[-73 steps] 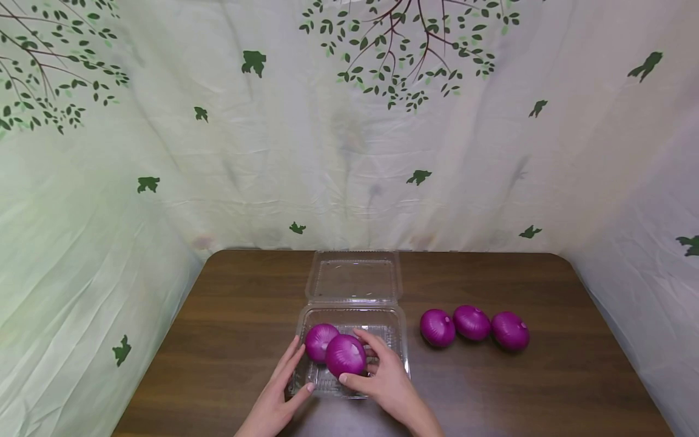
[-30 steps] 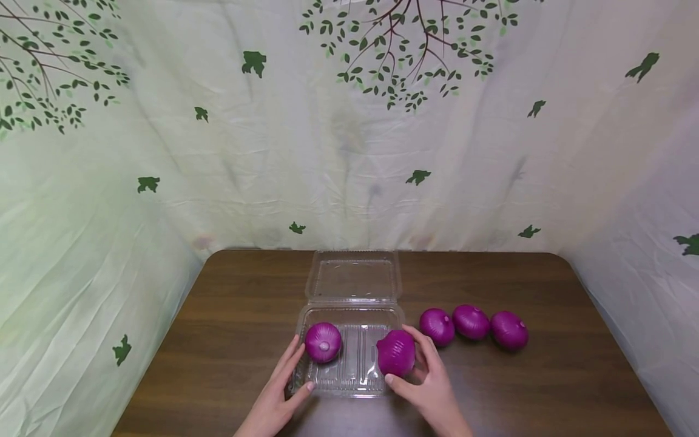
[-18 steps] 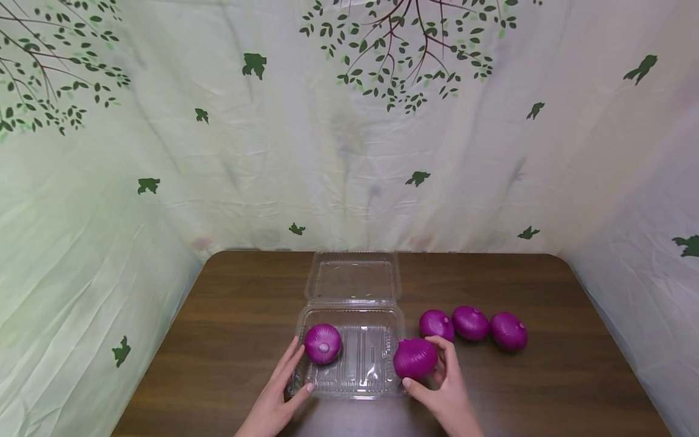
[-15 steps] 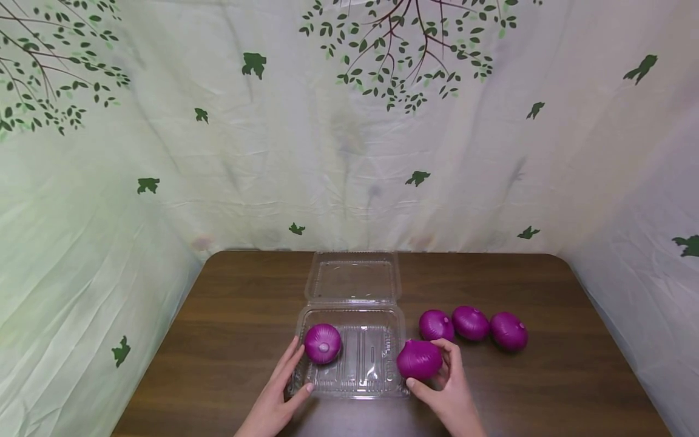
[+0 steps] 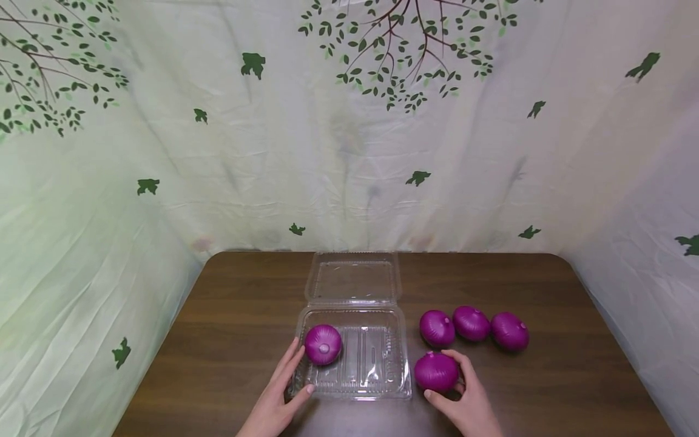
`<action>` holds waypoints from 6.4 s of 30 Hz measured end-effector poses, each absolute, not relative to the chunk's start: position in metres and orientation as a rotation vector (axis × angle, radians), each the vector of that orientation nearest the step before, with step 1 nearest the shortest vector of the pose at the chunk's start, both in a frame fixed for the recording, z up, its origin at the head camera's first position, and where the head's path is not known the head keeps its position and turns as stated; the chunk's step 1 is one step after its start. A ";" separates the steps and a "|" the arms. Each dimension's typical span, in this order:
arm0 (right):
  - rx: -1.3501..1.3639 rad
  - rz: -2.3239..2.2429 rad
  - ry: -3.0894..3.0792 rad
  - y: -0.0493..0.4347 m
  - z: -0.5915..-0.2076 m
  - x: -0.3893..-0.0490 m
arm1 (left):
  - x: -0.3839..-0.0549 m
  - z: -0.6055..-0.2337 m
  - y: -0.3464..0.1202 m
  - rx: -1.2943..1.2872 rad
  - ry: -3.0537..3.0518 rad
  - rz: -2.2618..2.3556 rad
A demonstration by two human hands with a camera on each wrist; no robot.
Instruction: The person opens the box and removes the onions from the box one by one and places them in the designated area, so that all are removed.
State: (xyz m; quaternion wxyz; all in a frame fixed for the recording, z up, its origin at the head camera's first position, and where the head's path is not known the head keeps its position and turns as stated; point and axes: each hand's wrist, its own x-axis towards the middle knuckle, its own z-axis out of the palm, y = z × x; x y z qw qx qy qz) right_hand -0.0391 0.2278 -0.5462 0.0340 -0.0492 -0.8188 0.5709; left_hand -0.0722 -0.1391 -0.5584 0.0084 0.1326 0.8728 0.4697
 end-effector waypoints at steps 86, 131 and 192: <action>0.520 1.343 -2.675 0.098 -0.533 -0.089 | -0.069 -0.555 -0.138 0.442 2.747 1.479; 0.438 1.251 -2.796 0.054 -0.526 -0.116 | -0.070 -0.554 -0.133 0.492 2.814 1.416; -0.165 1.488 -2.359 0.207 -0.501 -0.025 | -0.066 -0.554 -0.135 0.416 2.754 1.474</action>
